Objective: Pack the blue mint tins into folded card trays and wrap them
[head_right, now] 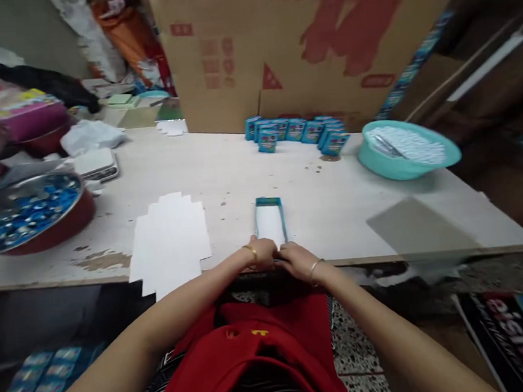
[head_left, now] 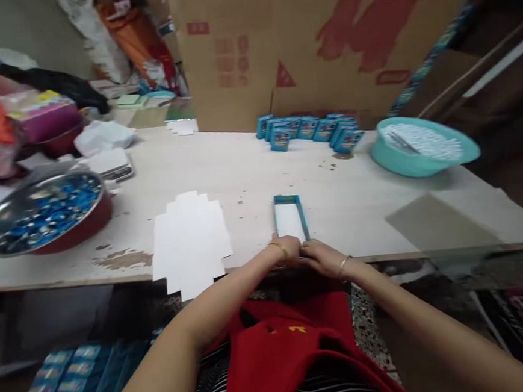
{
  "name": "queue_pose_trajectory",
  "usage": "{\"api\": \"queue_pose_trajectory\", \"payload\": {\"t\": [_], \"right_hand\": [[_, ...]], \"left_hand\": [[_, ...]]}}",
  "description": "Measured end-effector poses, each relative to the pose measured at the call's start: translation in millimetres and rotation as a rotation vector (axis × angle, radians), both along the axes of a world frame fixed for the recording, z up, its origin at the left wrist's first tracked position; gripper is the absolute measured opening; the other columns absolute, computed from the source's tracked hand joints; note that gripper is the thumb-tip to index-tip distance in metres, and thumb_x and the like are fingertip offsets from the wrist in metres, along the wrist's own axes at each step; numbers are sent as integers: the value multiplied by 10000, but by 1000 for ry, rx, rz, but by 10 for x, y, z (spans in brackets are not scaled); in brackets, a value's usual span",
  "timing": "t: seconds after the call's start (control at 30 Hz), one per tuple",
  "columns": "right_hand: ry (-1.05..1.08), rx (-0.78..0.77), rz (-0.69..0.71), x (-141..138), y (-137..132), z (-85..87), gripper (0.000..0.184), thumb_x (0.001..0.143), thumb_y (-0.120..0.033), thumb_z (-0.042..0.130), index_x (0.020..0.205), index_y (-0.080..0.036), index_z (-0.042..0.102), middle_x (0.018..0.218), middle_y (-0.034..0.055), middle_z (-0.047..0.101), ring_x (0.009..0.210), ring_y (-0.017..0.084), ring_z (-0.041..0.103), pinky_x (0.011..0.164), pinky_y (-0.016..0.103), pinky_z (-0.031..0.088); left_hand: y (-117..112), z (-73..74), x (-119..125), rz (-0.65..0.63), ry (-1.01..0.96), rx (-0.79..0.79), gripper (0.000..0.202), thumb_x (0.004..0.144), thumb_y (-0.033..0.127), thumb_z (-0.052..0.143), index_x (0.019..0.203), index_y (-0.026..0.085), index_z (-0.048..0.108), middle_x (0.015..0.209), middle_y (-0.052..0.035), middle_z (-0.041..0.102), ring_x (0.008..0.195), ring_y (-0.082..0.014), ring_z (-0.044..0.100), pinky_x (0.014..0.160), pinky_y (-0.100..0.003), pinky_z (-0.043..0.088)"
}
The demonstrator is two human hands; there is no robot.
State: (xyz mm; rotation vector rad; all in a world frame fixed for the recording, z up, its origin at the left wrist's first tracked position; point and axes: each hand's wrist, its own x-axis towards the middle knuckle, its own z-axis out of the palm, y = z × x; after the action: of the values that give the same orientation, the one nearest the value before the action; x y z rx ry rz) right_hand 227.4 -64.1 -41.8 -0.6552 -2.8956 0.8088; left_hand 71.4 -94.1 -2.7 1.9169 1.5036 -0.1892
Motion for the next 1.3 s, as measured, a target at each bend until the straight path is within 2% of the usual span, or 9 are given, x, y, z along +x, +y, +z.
{"api": "queue_pose_trajectory", "payload": {"t": [0.2, 0.4, 0.53, 0.63, 0.7, 0.8, 1.03, 1.17, 1.3], "right_hand": [[17, 62, -8, 8, 16, -25, 220, 888, -317, 501, 780, -172, 626, 817, 75, 605, 799, 202, 529, 719, 340, 454], [179, 49, -136, 38, -98, -28, 125, 850, -296, 549, 851, -173, 573, 868, 74, 579, 824, 203, 526, 745, 360, 460], [532, -85, -602, 107, -119, -82, 506, 820, -437, 562, 1227, -176, 416, 1169, 133, 487, 686, 140, 528, 647, 323, 491], [493, -184, -815, 82, -67, -151, 593, 814, -509, 535, 1270, -147, 419, 940, 77, 584, 564, 133, 508, 589, 322, 495], [468, -250, -789, 6, -42, -165, 548, 833, -515, 491, 1239, -148, 472, 828, 52, 622, 649, 180, 575, 650, 348, 518], [604, -239, -750, -157, -60, -121, 494, 898, -451, 371, 1290, -158, 443, 1113, 116, 626, 1025, 246, 589, 886, 414, 488], [747, -187, -784, -351, -15, -108, 513, 929, -398, 320, 1404, -206, 322, 1370, 114, 461, 1254, 247, 443, 1032, 465, 393], [773, -132, -867, -217, 436, -231, 470, 923, -429, 340, 1353, -254, 414, 1295, 92, 540, 1207, 256, 494, 1003, 496, 426], [670, 21, -1096, 86, 927, -378, 435, 929, -425, 306, 1292, -257, 477, 1131, 109, 631, 1055, 278, 590, 880, 483, 503]], "left_hand": [[-101, -34, -96, 7, 7, 102, 419, 674, 283, 660, 1069, 201, 547, 990, -56, 689, 987, -245, 608, 951, -483, 349], [-5, 14, -60, 3, 48, 88, 144, 648, 265, 665, 760, 182, 630, 829, -49, 691, 883, -267, 623, 905, -489, 352], [-153, 42, -22, -2, 54, 163, 105, 765, 246, 548, 770, 189, 636, 815, -53, 675, 862, -245, 615, 925, -504, 305], [-362, 38, 15, -45, 56, 386, 188, 824, 168, 434, 822, 191, 620, 864, -68, 655, 898, -233, 590, 984, -517, 215], [-452, 40, 23, -87, 53, 522, 222, 841, 145, 387, 831, 184, 606, 853, -73, 637, 893, -226, 579, 977, -494, 224], [-432, 71, -8, -90, 41, 502, 229, 842, 139, 368, 817, 174, 593, 855, -73, 624, 877, -220, 573, 893, -438, 300], [-56, 115, -22, -98, -21, 227, 104, 780, 226, 507, 799, 194, 604, 877, -33, 649, 853, -211, 586, 829, -376, 360], [370, 205, 11, -148, -107, 387, 140, 824, 263, 485, 851, 205, 610, 879, -60, 638, 827, -208, 585, 770, -343, 427], [1370, 475, -53, -14, -442, 759, 224, 875, 352, 457, 1025, 217, 556, 940, -62, 609, 883, -184, 579, 807, -320, 470]]}}
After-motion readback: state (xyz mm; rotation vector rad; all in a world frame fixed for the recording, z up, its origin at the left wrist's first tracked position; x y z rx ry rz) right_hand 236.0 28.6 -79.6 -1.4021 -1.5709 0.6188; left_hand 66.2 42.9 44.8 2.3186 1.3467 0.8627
